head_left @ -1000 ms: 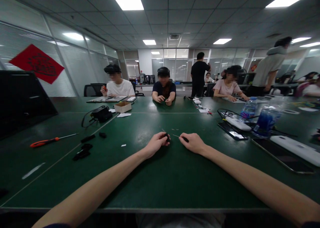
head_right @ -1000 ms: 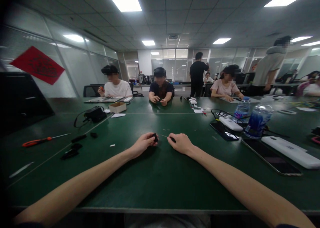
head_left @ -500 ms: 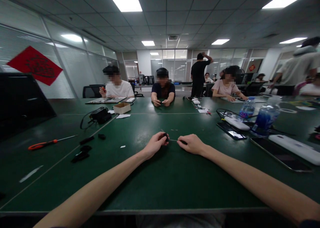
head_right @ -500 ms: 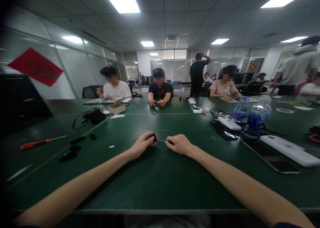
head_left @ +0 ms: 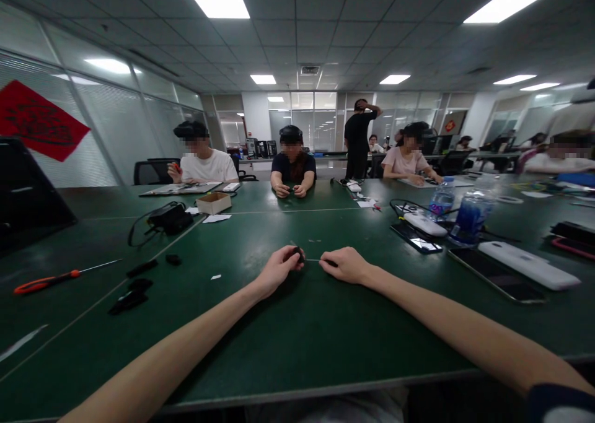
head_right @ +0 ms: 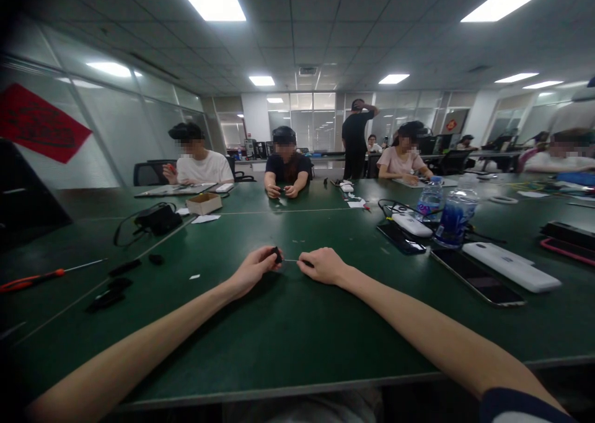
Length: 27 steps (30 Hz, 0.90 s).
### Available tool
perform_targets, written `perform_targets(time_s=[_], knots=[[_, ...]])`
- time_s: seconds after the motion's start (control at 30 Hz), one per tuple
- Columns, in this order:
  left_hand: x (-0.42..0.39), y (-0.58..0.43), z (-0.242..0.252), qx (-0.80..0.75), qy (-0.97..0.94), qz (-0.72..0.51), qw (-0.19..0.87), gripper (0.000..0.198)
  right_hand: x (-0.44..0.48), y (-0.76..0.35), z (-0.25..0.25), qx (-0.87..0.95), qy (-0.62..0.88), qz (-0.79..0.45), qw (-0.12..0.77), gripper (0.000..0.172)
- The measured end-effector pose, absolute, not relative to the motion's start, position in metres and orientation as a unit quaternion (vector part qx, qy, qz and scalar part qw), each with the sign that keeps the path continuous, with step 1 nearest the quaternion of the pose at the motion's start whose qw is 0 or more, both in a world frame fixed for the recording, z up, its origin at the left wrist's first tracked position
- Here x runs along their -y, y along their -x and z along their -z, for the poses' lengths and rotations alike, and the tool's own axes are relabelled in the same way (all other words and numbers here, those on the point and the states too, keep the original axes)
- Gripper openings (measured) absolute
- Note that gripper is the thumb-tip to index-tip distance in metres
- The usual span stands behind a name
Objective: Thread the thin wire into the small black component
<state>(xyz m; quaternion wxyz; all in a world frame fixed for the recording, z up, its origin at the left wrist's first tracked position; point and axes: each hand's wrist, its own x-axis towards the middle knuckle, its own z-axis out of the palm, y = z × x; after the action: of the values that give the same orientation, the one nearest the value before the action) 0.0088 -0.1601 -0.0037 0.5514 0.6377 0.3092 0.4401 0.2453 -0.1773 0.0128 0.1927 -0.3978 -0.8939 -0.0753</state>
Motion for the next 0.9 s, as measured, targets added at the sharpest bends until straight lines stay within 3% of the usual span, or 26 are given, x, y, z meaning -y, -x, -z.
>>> perform_targets(time_s=[0.47,0.73,0.9], knots=[[0.160,-0.007,0.001,-0.297,-0.671,-0.415,0.538,0.034,0.179,-0.247,-0.008,0.893,0.391,0.093,0.203,0.030],[0.169,-0.012,-0.005,-0.291,-0.715,-0.320,0.549,0.032,0.160,-0.255,-0.005,0.761,0.530,0.033,0.373,0.037],[0.162,-0.010,0.002,-0.300,-0.638,-0.408,0.580,0.030,0.165,-0.254,-0.006,0.837,0.453,0.031,0.305,0.031]])
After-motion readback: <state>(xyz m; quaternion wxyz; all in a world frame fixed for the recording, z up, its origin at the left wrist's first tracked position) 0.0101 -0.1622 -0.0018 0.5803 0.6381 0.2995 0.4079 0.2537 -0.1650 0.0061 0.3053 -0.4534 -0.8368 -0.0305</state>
